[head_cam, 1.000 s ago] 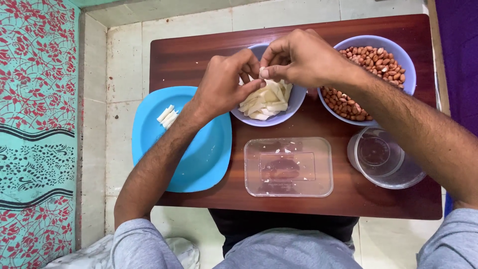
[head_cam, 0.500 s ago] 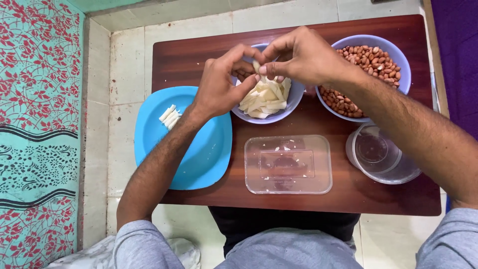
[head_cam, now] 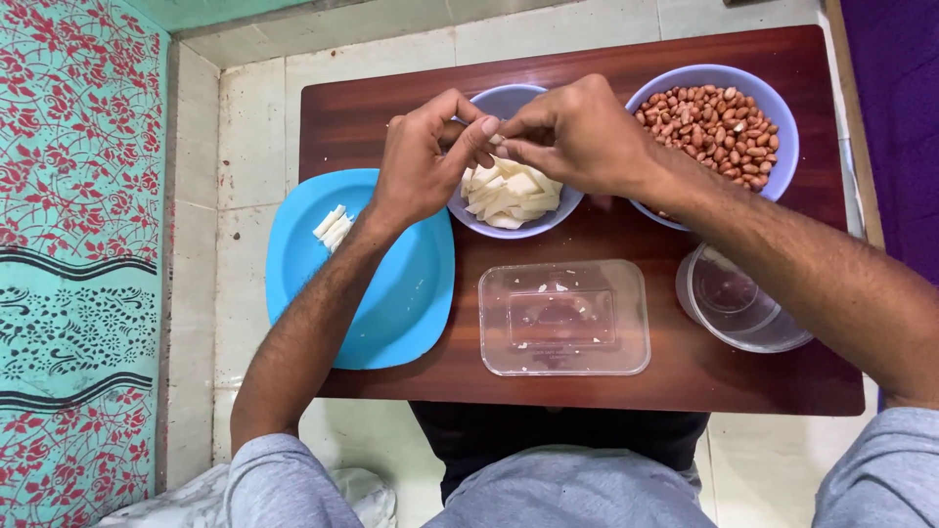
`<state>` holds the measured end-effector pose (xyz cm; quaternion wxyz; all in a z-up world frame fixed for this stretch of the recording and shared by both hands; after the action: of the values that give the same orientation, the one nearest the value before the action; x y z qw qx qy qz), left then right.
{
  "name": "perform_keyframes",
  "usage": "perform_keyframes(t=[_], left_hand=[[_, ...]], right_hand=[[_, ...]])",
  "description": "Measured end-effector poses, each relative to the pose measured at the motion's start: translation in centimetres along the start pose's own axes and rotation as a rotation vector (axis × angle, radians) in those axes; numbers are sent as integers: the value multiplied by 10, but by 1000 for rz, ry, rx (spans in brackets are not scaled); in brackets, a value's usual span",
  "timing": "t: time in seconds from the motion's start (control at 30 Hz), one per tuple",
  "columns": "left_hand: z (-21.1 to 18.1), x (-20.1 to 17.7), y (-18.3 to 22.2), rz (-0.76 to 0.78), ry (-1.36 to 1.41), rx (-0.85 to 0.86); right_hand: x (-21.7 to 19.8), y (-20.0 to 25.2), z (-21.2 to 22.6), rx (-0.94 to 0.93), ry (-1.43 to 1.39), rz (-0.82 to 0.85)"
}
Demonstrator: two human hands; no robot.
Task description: Wrapping individual peanuts in thin white strips to create small snacks.
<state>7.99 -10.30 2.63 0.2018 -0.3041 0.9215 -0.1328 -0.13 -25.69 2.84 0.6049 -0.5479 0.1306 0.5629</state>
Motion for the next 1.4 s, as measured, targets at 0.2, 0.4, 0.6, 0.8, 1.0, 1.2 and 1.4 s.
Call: perform_keyframes(t=[0.2, 0.4, 0.6, 0.8, 1.0, 1.2, 1.4], left_hand=[[1, 0, 3, 57, 12, 55], [-6, 7, 6, 33, 13, 94], [-2, 9, 6, -22, -80, 147], [13, -1, 10, -129, -34, 84], [11, -1, 10, -35, 175, 78], [6, 3, 13, -8, 76, 72], [-6, 5, 15, -14, 43, 125]], right_hand=[[-5, -1, -10, 349, -108, 160], [11, 6, -15, 565, -269, 277], [22, 6, -26, 438, -351, 214], [15, 3, -16, 438, -404, 186], [7, 7, -27, 476, -436, 125], [-2, 3, -6, 388, -253, 166], [3, 8, -16, 462, -321, 138]])
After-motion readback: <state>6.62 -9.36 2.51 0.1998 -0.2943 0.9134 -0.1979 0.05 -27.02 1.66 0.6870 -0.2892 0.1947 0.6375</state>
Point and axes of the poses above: each hand's wrist, its own y-axis away from the middle knuckle, its own x-axis out of the palm, z = x × y, the point moved 5 cm from there along -y, towards the middle knuckle, and after that the axes turned 15 degrees about y, right-handed, at the moved point
